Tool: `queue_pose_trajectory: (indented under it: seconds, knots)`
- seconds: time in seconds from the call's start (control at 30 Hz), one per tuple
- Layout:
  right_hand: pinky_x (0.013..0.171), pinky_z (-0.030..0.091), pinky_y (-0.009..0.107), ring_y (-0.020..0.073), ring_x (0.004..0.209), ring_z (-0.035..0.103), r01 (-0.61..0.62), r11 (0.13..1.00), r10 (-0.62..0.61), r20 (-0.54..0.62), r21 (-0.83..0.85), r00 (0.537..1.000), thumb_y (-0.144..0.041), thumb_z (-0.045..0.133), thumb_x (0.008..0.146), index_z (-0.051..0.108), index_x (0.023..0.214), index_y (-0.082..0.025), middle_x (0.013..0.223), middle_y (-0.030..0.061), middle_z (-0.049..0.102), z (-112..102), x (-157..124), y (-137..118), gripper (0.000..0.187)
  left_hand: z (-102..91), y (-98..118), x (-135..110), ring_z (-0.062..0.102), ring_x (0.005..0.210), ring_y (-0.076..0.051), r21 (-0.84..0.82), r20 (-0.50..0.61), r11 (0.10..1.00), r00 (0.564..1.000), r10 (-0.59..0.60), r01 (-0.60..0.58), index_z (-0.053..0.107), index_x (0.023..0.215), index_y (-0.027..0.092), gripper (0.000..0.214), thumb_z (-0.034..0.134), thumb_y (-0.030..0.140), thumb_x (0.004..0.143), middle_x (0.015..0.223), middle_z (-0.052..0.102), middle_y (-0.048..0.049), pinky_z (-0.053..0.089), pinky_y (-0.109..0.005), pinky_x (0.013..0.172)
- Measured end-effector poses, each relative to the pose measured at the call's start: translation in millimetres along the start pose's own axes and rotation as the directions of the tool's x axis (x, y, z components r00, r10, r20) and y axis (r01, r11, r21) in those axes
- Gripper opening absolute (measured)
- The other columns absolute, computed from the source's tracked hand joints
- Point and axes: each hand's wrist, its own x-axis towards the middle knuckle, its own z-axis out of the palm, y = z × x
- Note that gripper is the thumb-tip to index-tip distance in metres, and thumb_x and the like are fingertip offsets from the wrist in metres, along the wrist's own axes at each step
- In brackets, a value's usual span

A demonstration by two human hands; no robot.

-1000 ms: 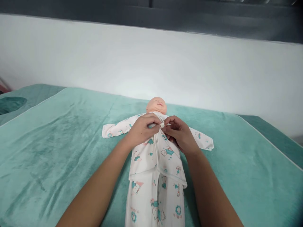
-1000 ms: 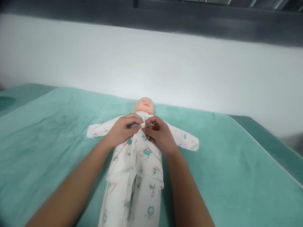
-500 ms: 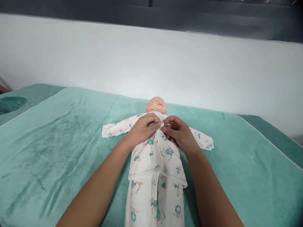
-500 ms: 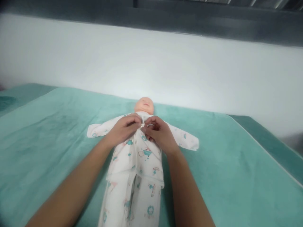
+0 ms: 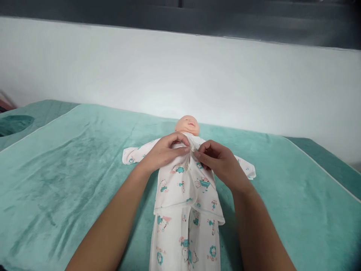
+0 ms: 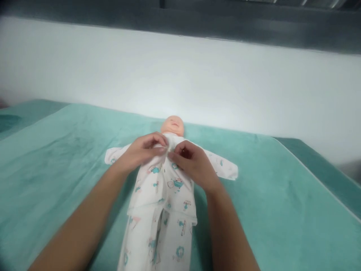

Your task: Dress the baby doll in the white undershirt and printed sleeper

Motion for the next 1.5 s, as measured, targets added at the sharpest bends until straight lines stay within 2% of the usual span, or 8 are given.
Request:
queue_pose_trajectory:
  seconds: [0.1,0.23,0.63,0.77,0.87,0.93,1.13,1.5]
  knots:
    - [0.046,0.028,0.027,0.0114,0.050,0.042,0.009,0.964,0.012,0.078,-0.266,0.997,-0.047,0.064,0.086,0.055,0.064,-0.022,0.057,-0.0020,0.052,6,-13,-14,0.034,-9.9,9,-6,0.056,0.080,-0.016,0.106,0.070,0.992,0.995,-0.076,0.068,0.065,0.084,0.019,0.017,0.064,0.036,0.085,0.086,0.062,-0.0021,0.044,-0.028,0.073]
    - [0.043,0.018,0.030,0.0110,0.043,0.033,-0.027,0.838,0.018,-0.021,-0.545,1.000,-0.044,0.059,0.088,0.043,0.051,-0.021,0.047,0.0005,0.049,18,-20,-22,0.046,-15.9,17,-12,0.053,0.069,-0.015,0.252,0.276,0.963,0.946,-0.170,0.099,0.068,0.085,0.021,0.022,0.066,0.042,0.081,0.075,0.060,-0.0005,0.042,-0.026,0.060]
    - [0.047,0.017,0.032,0.0119,0.044,0.033,-0.042,0.650,0.071,0.006,-0.759,0.997,-0.031,0.055,0.086,0.037,0.054,-0.022,0.051,0.0018,0.052,31,-25,-27,0.038,-20.6,23,-11,0.054,0.077,-0.016,0.357,0.370,0.932,0.906,-0.203,0.062,0.065,0.084,0.023,0.015,0.071,0.032,0.074,0.086,0.064,0.0008,0.041,-0.026,0.064]
    - [0.046,0.018,0.030,0.0110,0.045,0.034,-0.029,0.780,0.071,0.042,-0.625,0.997,-0.020,0.054,0.081,0.037,0.055,-0.021,0.050,-0.0012,0.050,21,-21,-22,0.031,-22.3,19,-10,0.055,0.080,-0.016,0.342,0.401,0.939,0.898,-0.181,0.037,0.068,0.085,0.023,0.014,0.070,0.032,0.075,0.090,0.064,-0.0002,0.043,-0.027,0.070]
    - [0.047,0.029,0.028,0.0127,0.050,0.046,-0.091,0.943,0.152,0.171,-0.320,0.973,-0.020,0.050,0.082,0.052,0.062,-0.021,0.058,0.0001,0.060,8,-15,-16,0.020,-21.9,18,-9,0.056,0.081,-0.015,0.296,0.419,0.955,0.898,-0.135,0.005,0.070,0.081,0.022,0.010,0.068,0.031,0.079,0.092,0.065,-0.0013,0.044,-0.028,0.074]
    - [0.052,0.037,0.028,0.0145,0.055,0.053,-0.153,0.982,0.175,0.242,-0.109,0.954,-0.020,0.050,0.081,0.060,0.069,-0.021,0.060,0.0006,0.062,1,-12,-12,0.015,-21.4,19,-10,0.056,0.078,-0.014,0.242,0.407,0.970,0.906,-0.116,0.016,0.069,0.081,0.021,0.009,0.067,0.030,0.081,0.088,0.065,-0.0012,0.045,-0.027,0.072]
    - [0.051,0.033,0.025,0.0110,0.055,0.044,-0.202,0.934,0.153,0.182,0.296,0.971,-0.021,0.059,0.077,0.060,0.074,-0.020,0.063,-0.0028,0.051,1,-8,-4,0.003,-13.4,19,-15,0.059,0.073,-0.013,-0.068,0.318,0.988,0.942,-0.110,0.139,0.068,0.086,0.019,0.009,0.070,0.027,0.082,0.083,0.066,-0.0010,0.047,-0.025,0.066]
    - [0.043,0.032,0.021,0.0076,0.045,0.046,-0.172,0.907,0.081,0.242,0.383,0.967,-0.035,0.074,0.080,0.058,0.064,-0.018,0.053,-0.0041,0.053,4,-3,1,0.028,-2.1,15,-13,0.059,0.069,-0.010,-0.246,0.337,0.946,0.934,-0.120,0.210,0.064,0.084,0.017,0.009,0.071,0.020,0.081,0.077,0.064,-0.0002,0.046,-0.022,0.061]
